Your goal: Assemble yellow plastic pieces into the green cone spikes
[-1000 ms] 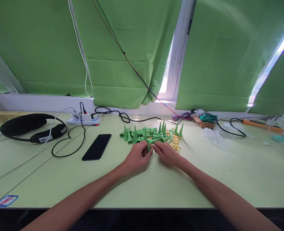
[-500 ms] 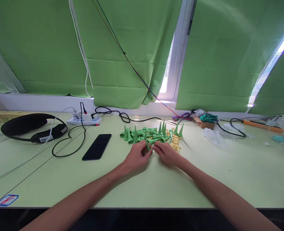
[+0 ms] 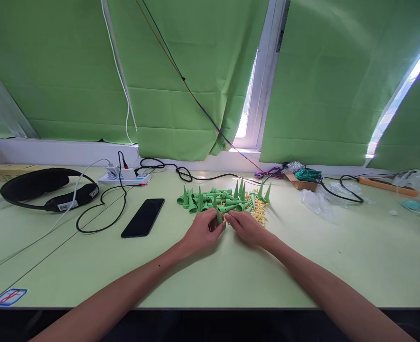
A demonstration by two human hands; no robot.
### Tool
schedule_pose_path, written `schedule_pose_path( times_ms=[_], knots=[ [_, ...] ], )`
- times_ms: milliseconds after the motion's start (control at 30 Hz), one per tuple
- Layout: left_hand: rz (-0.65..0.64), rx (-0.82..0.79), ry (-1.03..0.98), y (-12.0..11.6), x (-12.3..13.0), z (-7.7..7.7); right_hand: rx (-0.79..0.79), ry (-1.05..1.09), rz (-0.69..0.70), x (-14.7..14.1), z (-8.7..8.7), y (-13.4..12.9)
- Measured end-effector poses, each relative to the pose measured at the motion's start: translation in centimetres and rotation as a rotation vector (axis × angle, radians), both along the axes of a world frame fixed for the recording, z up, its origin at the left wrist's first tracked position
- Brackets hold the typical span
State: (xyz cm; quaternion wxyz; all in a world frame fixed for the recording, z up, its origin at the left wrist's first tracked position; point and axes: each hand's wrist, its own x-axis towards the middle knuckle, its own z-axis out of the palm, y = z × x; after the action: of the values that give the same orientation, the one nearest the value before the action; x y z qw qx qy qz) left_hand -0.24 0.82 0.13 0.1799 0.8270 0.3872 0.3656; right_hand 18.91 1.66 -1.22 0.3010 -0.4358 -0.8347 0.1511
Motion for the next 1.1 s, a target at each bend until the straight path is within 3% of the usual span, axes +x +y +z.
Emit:
schedule_pose_path(
  times_ms=[200,500,833,1100],
  knots=[
    [0.012,-0.001,0.015,0.07,0.06,-0.25,-0.008,0.062,-0.036,-0.06,0.07,-0.13],
    [0.097,-0.03,-0.022,0.12,0.11,-0.11,0.01,0.073,0.073,-0.11,0.6,-0.43],
    [0.094,-0.026,-0.025,0.04,0.15,-0.12,-0.026,0.108,0.0,-0.07,0.26,-0.13],
    [0.058,0.0,-0.011,0.0,0.12,0.06,0.036,0.077,0.028,-0.03,-0.01,0.19]
  ],
)
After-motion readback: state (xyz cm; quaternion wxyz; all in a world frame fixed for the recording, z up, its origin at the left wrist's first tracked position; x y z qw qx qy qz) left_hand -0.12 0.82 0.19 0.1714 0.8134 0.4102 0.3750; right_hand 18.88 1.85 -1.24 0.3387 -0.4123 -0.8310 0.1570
